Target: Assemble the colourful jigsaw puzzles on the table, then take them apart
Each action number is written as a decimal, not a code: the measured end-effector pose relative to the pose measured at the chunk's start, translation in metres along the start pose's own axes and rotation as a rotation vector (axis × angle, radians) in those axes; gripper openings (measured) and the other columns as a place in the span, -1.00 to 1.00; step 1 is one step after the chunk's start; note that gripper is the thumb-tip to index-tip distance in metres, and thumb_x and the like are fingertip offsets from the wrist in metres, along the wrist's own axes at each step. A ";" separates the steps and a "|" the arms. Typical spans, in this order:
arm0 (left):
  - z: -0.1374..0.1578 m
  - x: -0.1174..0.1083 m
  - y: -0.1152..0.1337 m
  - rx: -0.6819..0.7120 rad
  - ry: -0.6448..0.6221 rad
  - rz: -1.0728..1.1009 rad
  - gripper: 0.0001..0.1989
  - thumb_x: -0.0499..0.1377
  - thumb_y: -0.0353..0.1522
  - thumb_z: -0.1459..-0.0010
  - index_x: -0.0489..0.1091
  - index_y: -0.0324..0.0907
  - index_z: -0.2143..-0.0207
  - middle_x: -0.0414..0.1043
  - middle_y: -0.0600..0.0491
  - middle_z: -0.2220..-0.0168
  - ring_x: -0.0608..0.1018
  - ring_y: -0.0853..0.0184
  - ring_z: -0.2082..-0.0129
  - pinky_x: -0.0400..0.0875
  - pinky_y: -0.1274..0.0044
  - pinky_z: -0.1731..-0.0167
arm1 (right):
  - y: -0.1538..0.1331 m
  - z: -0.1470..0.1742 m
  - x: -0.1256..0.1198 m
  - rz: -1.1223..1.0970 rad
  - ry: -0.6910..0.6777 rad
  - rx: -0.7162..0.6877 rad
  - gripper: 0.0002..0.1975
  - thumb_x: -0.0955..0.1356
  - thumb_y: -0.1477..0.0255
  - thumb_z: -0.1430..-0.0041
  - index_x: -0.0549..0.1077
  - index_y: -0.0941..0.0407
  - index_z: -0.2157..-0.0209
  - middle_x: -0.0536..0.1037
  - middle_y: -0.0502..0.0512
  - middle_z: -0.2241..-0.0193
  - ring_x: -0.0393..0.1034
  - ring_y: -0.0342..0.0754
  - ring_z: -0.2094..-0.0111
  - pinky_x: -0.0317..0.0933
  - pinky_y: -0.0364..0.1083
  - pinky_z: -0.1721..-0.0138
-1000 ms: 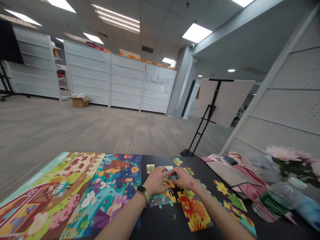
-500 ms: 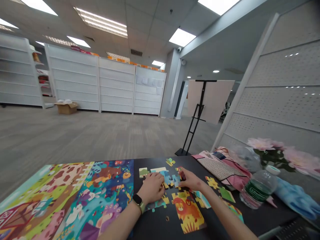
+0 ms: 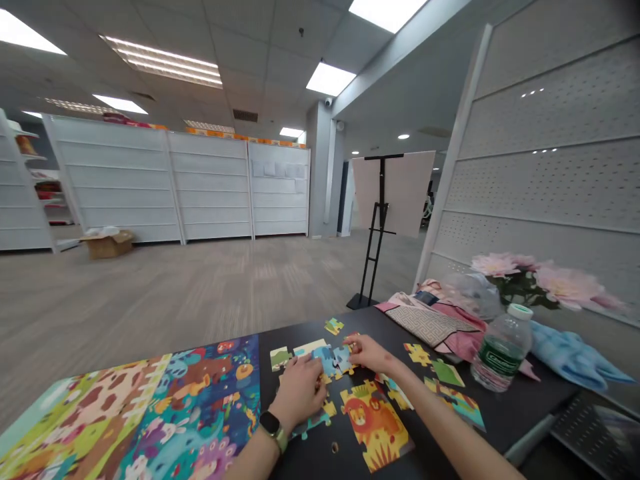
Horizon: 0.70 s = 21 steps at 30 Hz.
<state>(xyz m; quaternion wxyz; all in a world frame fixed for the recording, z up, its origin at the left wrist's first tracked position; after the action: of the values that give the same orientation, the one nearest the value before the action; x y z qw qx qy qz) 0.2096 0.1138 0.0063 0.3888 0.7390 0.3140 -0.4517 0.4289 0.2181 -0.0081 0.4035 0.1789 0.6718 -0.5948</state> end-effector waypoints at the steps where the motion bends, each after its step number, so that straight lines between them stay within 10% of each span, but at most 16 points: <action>1: 0.000 0.001 0.000 -0.002 -0.002 -0.002 -0.82 0.08 -0.33 -0.22 0.40 -0.09 0.14 0.50 -0.03 0.00 0.40 0.07 -0.14 0.22 0.25 -0.15 | -0.003 0.000 -0.001 0.028 0.014 0.004 -0.56 0.41 0.51 0.14 0.55 0.15 0.11 0.47 -0.09 0.57 0.40 -0.09 0.46 0.23 -0.16 0.40; 11: 0.002 0.008 0.002 0.021 -0.087 -0.056 -0.52 0.00 -0.35 -0.27 0.28 0.12 -0.22 0.25 0.07 -0.31 0.27 -0.02 -0.24 0.12 0.08 -0.18 | -0.026 0.013 0.000 0.184 0.185 0.037 -0.54 0.58 0.30 0.29 0.58 0.11 0.25 0.59 0.14 0.19 0.47 0.09 0.15 0.26 -0.08 0.14; 17: -0.007 0.010 0.003 0.018 -0.197 -0.099 -0.36 0.04 -0.40 -0.16 0.21 0.21 -0.29 0.14 0.08 -0.37 0.16 -0.09 -0.33 0.02 -0.07 -0.19 | 0.013 0.031 -0.047 0.131 0.300 0.113 -0.70 0.33 0.20 -0.33 0.49 0.14 0.11 0.57 0.08 0.18 0.47 -0.04 0.18 0.33 0.02 0.08; 21: -0.022 0.009 0.013 -0.025 -0.154 -0.074 -0.53 0.07 -0.40 -0.08 0.43 0.08 -0.05 0.38 -0.01 -0.18 0.33 -0.01 -0.20 0.20 0.03 -0.12 | 0.044 0.055 -0.077 0.119 0.239 0.122 -0.74 0.39 0.23 -0.26 0.54 0.16 0.20 0.59 0.06 0.28 0.48 -0.04 0.25 0.33 -0.01 0.13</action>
<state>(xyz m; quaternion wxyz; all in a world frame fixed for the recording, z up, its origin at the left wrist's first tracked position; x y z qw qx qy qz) 0.2328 0.1270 0.0085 0.4040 0.6852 0.3159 -0.5171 0.5254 0.1944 0.0230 0.3436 0.3119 0.6659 -0.5842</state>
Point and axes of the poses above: each hand's wrist, its own z-axis away from the middle knuckle, its own x-axis out of the palm, y = z × x, the point moved 3 cm from there along -z, towards the middle knuckle
